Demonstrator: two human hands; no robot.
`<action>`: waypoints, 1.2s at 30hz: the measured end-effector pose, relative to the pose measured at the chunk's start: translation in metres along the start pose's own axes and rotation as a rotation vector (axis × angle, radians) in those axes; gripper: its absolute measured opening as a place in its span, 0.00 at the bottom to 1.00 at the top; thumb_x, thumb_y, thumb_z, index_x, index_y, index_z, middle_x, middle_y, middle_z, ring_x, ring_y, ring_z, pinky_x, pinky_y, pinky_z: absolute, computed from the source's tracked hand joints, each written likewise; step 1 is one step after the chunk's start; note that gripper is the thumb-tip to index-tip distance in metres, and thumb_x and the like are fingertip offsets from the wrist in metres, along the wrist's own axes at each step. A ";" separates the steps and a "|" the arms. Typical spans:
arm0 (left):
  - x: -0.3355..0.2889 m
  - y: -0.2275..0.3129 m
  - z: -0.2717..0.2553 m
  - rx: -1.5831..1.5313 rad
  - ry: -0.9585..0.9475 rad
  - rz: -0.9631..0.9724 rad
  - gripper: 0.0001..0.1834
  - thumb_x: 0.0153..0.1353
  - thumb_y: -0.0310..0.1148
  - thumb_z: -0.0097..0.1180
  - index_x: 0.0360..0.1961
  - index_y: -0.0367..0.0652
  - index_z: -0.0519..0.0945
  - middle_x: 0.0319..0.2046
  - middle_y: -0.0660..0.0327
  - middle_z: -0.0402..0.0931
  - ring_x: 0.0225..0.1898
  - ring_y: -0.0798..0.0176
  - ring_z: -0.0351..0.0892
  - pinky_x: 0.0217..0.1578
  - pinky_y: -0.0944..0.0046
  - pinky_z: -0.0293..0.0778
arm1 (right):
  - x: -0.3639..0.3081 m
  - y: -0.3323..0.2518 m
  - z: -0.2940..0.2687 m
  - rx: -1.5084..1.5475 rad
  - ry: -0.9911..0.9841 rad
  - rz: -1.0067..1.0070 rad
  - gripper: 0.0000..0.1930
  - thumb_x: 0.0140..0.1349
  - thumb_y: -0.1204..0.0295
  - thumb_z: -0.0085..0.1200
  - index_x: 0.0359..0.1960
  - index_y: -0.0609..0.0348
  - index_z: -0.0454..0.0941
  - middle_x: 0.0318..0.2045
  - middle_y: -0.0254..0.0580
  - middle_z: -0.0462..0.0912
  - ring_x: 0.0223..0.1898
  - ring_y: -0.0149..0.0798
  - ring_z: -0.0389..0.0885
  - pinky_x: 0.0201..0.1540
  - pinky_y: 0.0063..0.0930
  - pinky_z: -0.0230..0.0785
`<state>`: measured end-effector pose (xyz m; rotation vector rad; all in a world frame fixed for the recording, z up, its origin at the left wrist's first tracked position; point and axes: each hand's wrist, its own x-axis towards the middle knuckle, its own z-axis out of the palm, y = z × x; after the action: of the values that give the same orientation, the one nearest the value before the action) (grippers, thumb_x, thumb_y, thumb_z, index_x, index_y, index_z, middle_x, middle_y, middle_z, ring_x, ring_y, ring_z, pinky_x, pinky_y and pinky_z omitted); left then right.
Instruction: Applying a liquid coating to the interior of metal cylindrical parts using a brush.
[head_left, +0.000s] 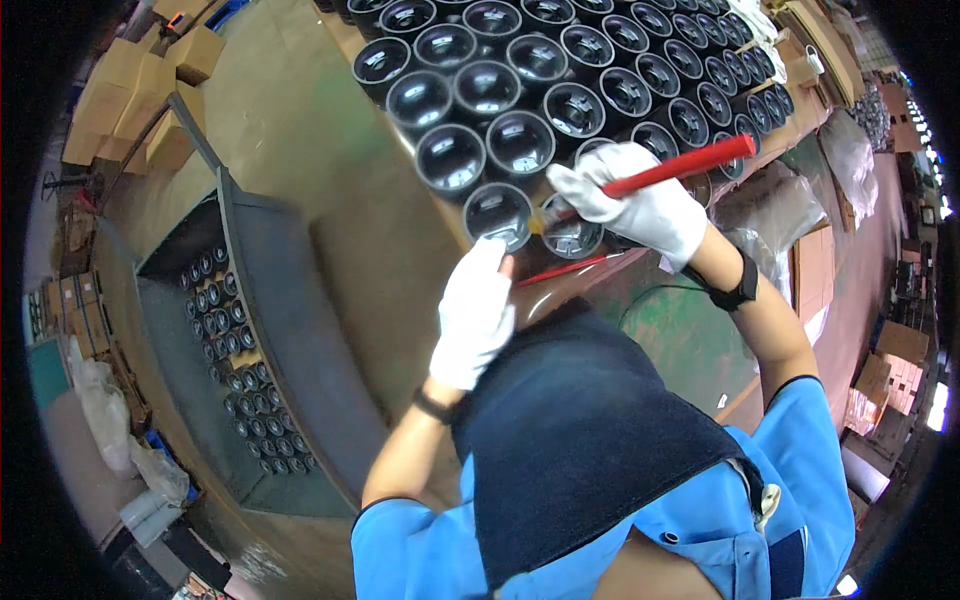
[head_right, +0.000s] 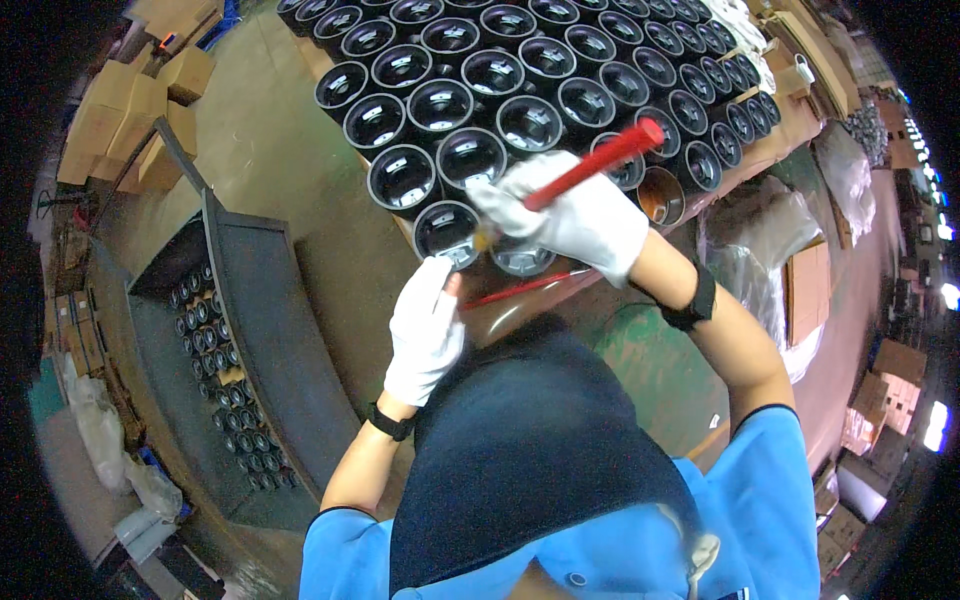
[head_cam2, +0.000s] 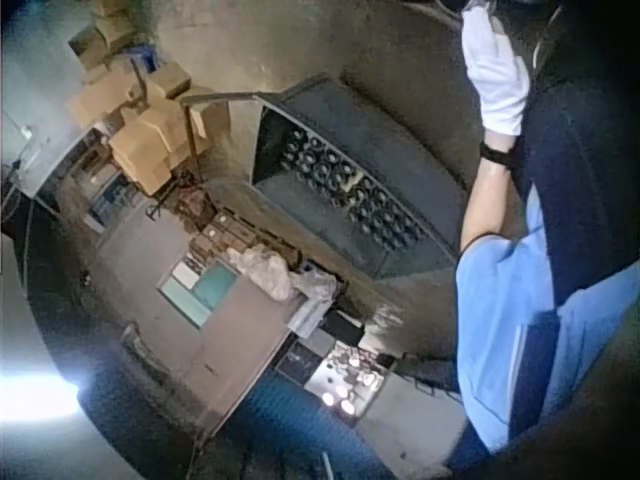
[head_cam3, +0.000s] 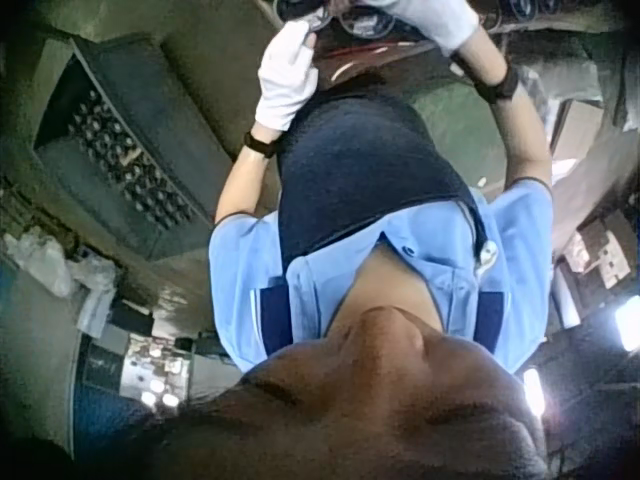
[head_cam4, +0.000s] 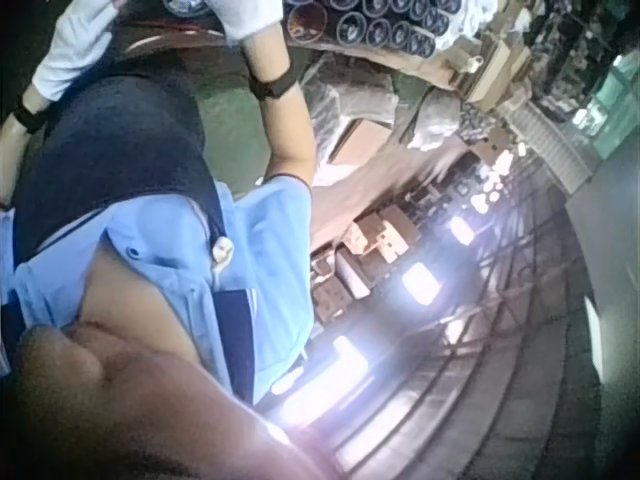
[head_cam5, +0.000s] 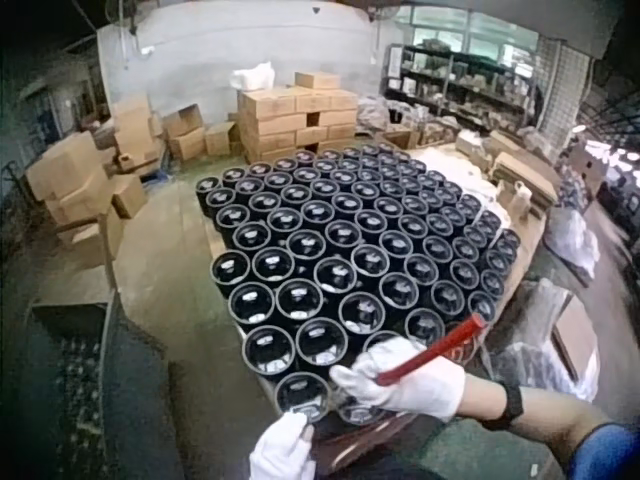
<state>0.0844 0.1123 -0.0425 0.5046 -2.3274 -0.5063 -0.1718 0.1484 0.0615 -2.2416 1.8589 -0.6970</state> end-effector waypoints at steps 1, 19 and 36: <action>0.001 0.000 0.000 0.007 -0.018 -0.025 0.26 0.46 0.16 0.55 0.51 0.37 0.81 0.50 0.46 0.80 0.53 0.43 0.80 0.56 0.50 0.76 | 0.015 -0.007 -0.001 0.041 -0.022 -0.008 0.12 0.67 0.61 0.54 0.32 0.54 0.82 0.21 0.45 0.79 0.23 0.45 0.78 0.26 0.37 0.68; -0.008 -0.006 0.006 -0.120 -0.054 -0.150 0.19 0.48 0.18 0.55 0.44 0.34 0.83 0.54 0.44 0.79 0.58 0.43 0.78 0.57 0.51 0.77 | 0.037 -0.006 0.051 0.658 -0.067 0.623 0.22 0.73 0.58 0.46 0.24 0.59 0.80 0.18 0.44 0.81 0.24 0.45 0.83 0.29 0.38 0.71; -0.002 -0.021 -0.005 -0.129 -0.017 -0.114 0.17 0.54 0.18 0.55 0.46 0.35 0.83 0.50 0.43 0.80 0.54 0.43 0.81 0.54 0.53 0.79 | 0.044 -0.011 0.047 0.424 -0.259 0.299 0.24 0.73 0.52 0.47 0.26 0.56 0.82 0.22 0.43 0.80 0.25 0.44 0.80 0.30 0.33 0.69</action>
<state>0.0931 0.0946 -0.0501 0.5748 -2.2727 -0.7123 -0.1362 0.0999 0.0359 -1.6616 1.6806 -0.6391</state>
